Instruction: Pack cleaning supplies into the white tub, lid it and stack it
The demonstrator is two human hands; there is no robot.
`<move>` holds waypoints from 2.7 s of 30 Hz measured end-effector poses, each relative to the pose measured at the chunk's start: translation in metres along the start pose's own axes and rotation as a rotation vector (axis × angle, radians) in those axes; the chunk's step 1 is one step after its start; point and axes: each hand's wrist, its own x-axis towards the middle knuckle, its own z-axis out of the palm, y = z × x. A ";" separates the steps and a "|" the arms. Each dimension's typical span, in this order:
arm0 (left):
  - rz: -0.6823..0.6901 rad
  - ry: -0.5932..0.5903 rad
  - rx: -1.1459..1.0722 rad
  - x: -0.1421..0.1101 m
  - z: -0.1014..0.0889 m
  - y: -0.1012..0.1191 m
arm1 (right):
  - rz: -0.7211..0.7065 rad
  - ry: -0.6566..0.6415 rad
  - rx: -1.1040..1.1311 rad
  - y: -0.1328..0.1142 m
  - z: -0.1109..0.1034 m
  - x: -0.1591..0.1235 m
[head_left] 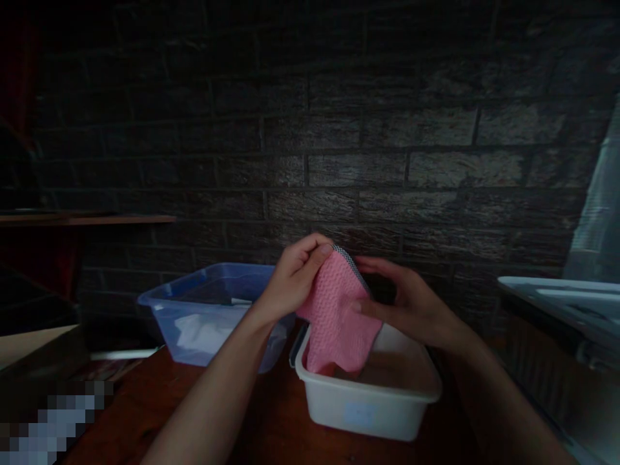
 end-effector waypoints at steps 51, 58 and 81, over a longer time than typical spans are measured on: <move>-0.928 -0.569 -0.895 -0.026 0.060 -0.052 | 0.613 0.540 1.062 -0.024 -0.014 0.013; -0.735 -0.179 -0.841 -0.011 0.046 -0.055 | 0.467 0.576 0.851 -0.005 -0.012 0.012; -0.257 0.204 -0.258 0.006 -0.030 -0.053 | 0.307 0.574 0.614 0.014 -0.024 0.010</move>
